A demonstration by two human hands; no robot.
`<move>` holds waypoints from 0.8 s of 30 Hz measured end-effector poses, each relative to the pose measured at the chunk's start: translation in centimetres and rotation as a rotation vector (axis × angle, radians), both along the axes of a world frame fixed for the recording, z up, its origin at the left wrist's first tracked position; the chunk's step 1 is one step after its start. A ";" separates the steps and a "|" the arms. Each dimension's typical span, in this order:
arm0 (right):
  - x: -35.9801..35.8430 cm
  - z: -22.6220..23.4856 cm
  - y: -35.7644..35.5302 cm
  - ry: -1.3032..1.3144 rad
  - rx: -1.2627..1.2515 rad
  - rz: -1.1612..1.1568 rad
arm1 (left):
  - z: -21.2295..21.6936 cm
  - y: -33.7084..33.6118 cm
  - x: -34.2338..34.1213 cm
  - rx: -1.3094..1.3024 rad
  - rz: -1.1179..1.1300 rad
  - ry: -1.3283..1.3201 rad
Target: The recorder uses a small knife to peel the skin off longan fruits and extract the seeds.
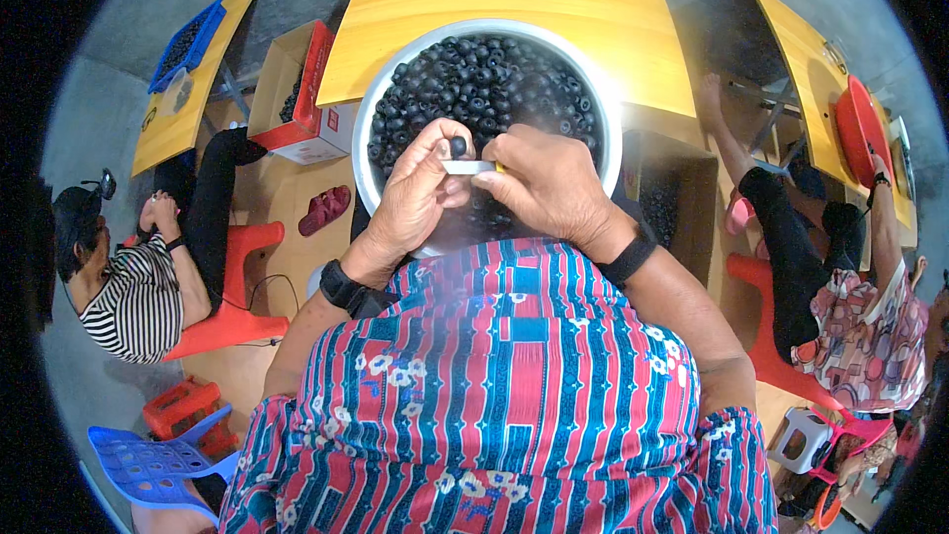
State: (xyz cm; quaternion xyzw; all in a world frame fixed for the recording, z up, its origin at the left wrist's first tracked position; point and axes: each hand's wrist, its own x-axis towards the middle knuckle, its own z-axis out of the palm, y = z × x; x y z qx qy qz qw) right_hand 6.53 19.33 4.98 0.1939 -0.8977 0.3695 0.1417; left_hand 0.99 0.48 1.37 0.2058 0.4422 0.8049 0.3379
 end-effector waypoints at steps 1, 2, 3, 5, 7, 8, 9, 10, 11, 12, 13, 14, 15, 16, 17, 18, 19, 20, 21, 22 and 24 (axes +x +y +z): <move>0.0 0.0 -0.1 -0.001 0.000 0.000 | 0.1 0.0 0.0 -0.013 0.004 0.013; 0.0 0.0 -0.2 0.016 0.017 -0.003 | 0.2 0.0 0.1 -0.026 0.007 0.026; 0.1 0.0 -0.2 0.034 0.035 -0.007 | 0.3 0.0 0.1 -0.025 0.007 0.026; 0.1 -0.1 0.0 0.048 0.031 -0.017 | 0.4 0.1 0.3 -0.037 0.010 0.052; 0.0 -0.3 0.0 0.061 0.025 -0.027 | 0.3 0.0 0.2 -0.036 -0.010 0.050; 0.0 -0.3 0.0 0.072 0.018 -0.031 | 0.3 0.0 0.1 -0.034 -0.029 0.049; 0.0 -0.3 0.0 0.083 0.011 -0.036 | 0.3 0.0 0.1 -0.034 -0.030 0.048; 0.0 -0.3 0.0 0.082 0.012 -0.036 | 0.2 0.0 0.1 -0.023 -0.036 0.054; 0.0 -0.3 0.0 0.085 0.010 -0.038 | 0.2 0.0 0.1 -0.012 -0.043 0.061; 0.0 -0.3 0.0 0.087 0.007 -0.039 | 0.1 0.0 0.1 -0.013 -0.043 0.060; 0.0 -0.3 0.0 0.087 0.007 -0.039 | 0.0 0.0 0.1 -0.009 -0.041 0.058; 0.0 -0.2 -0.1 0.088 0.013 -0.043 | 0.0 0.0 0.1 -0.005 -0.040 0.057; 0.0 -0.2 -0.1 0.090 0.019 -0.048 | 0.0 0.0 0.1 -0.005 -0.041 0.057; 0.0 -0.2 0.0 0.090 0.019 -0.049 | 0.1 0.0 0.1 0.001 -0.046 0.054; 0.0 -0.3 0.0 0.086 0.028 -0.052 | 0.1 0.0 0.1 0.007 -0.052 0.052; 0.0 -0.3 0.0 0.082 0.037 -0.056 | 0.1 0.0 0.1 0.007 -0.052 0.053; 0.0 -0.3 0.0 0.082 0.037 -0.056 | 0.1 0.0 0.2 0.008 -0.051 0.051; 0.0 -0.4 0.0 0.088 0.028 -0.054 | 0.1 0.0 0.2 0.009 -0.050 0.050; 0.0 -0.5 0.0 0.093 0.019 -0.051 | 0.1 0.0 0.2 0.009 -0.050 0.050; 0.0 -0.5 0.0 0.092 0.019 -0.051 | 0.1 0.0 0.2 0.004 -0.047 0.046; 0.0 -0.6 -0.1 0.074 0.015 -0.064 | 0.0 -0.1 0.1 -0.001 -0.044 0.041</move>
